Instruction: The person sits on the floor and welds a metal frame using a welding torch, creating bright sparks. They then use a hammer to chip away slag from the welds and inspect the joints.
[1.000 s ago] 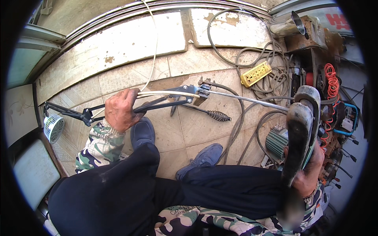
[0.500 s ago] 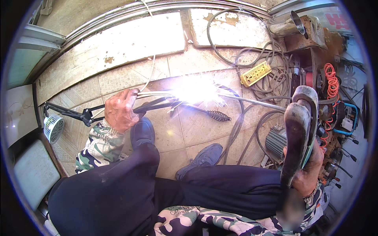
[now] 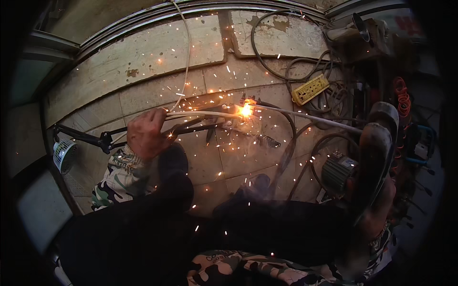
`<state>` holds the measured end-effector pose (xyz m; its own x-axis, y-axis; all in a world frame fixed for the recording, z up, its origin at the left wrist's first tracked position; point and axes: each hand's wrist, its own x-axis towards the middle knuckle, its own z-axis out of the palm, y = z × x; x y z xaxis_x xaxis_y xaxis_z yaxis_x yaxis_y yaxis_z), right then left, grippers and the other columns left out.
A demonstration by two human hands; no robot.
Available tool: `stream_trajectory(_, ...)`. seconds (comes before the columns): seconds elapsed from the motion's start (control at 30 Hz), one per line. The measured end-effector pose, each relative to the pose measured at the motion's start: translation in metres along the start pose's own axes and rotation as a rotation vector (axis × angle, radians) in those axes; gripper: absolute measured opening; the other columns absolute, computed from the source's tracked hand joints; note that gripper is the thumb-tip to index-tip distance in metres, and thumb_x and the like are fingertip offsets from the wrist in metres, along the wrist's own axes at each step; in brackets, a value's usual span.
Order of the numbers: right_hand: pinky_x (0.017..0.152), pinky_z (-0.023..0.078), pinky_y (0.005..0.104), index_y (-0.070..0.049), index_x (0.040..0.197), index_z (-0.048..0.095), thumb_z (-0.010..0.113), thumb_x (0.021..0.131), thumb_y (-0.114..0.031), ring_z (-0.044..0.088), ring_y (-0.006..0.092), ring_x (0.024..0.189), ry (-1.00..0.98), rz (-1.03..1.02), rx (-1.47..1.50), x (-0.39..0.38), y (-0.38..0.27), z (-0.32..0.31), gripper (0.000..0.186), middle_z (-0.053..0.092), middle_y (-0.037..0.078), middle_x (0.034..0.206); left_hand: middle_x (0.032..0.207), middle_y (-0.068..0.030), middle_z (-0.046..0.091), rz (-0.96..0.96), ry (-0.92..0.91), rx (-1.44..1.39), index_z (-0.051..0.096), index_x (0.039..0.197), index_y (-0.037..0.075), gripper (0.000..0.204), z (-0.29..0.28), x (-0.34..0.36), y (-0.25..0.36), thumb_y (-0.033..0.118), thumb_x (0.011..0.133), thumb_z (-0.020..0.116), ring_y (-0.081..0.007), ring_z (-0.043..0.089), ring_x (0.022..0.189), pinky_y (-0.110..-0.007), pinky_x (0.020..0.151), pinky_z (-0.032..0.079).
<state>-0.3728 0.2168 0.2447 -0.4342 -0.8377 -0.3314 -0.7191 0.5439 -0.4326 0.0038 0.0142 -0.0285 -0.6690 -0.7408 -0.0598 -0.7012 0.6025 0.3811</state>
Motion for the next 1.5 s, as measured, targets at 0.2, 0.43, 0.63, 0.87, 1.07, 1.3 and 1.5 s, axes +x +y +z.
stream_trajectory(0.2,0.073,0.052,0.0339,0.000,0.125,0.061,0.080,0.083,-0.002,0.065,0.0193,0.081,0.061,-0.107,-0.033,-0.002,-0.005,0.005,0.046,0.066,0.007,0.095,0.097,-0.0117,0.069,0.060,0.026,-0.072,0.063,0.115,0.008,0.056,0.003,0.008,0.007,0.025,0.068,0.088,-0.0333,0.071,0.087,-0.043,0.072,0.057)
stream_trajectory(0.43,0.077,0.051,0.0326,0.002,0.115,0.064,0.077,0.083,-0.006,0.065,0.0178,0.081,0.001,-0.034,0.131,0.006,-0.010,0.004,0.036,0.067,0.007,0.093,0.095,-0.0098,0.070,0.037,0.026,-0.008,0.065,0.111,0.008,0.051,-0.013,0.006,0.007,0.026,0.069,0.088,-0.0309,0.071,0.086,-0.042,0.071,0.057)
stream_trajectory(0.63,0.080,0.052,0.0313,0.007,0.119,0.061,0.077,0.076,-0.011,0.069,0.0196,0.084,0.026,-0.078,0.013,0.007,-0.007,0.009,0.049,0.071,0.012,0.096,0.095,-0.0125,0.071,0.026,0.024,-0.005,0.066,0.112,0.006,0.054,-0.012,0.006,0.006,0.019,0.065,0.089,-0.0316,0.071,0.085,-0.041,0.072,0.057)
stream_trajectory(0.87,0.077,0.050,0.0293,0.008,0.117,0.061,0.076,0.074,-0.015,0.065,0.0174,0.077,0.012,-0.054,0.024,0.008,-0.005,0.009,0.052,0.069,0.011,0.089,0.092,-0.0119,0.070,0.042,0.046,-0.008,0.066,0.110,0.005,0.052,-0.012,0.007,0.006,0.018,0.064,0.088,-0.0315,0.070,0.083,-0.041,0.070,0.056)
stream_trajectory(1.07,0.077,0.049,0.0309,0.003,0.113,0.064,0.075,0.083,-0.008,0.062,0.0165,0.080,0.003,-0.061,0.067,0.010,-0.013,0.011,0.034,0.067,0.006,0.090,0.092,-0.0117,0.069,0.044,0.057,0.008,0.066,0.110,0.005,0.053,-0.011,0.007,0.005,0.018,0.064,0.089,-0.0310,0.070,0.082,-0.040,0.070,0.056)
stream_trajectory(1.3,0.076,0.048,0.0310,0.002,0.113,0.064,0.075,0.085,-0.007,0.061,0.0158,0.080,-0.017,-0.058,0.027,0.012,-0.018,0.010,0.031,0.067,0.005,0.090,0.091,-0.0116,0.070,0.051,0.061,0.020,0.066,0.110,0.005,0.054,-0.012,0.007,0.005,0.018,0.063,0.089,-0.0303,0.071,0.081,-0.040,0.069,0.056)
stream_trajectory(1.5,0.074,0.049,0.0292,0.006,0.113,0.062,0.075,0.074,-0.013,0.060,0.0169,0.073,0.014,-0.052,0.043,0.013,-0.010,0.014,0.046,0.065,0.009,0.085,0.091,-0.0119,0.070,0.055,0.069,0.009,0.066,0.110,0.005,0.054,-0.011,0.008,0.005,0.017,0.063,0.089,-0.0299,0.071,0.081,-0.040,0.069,0.057)
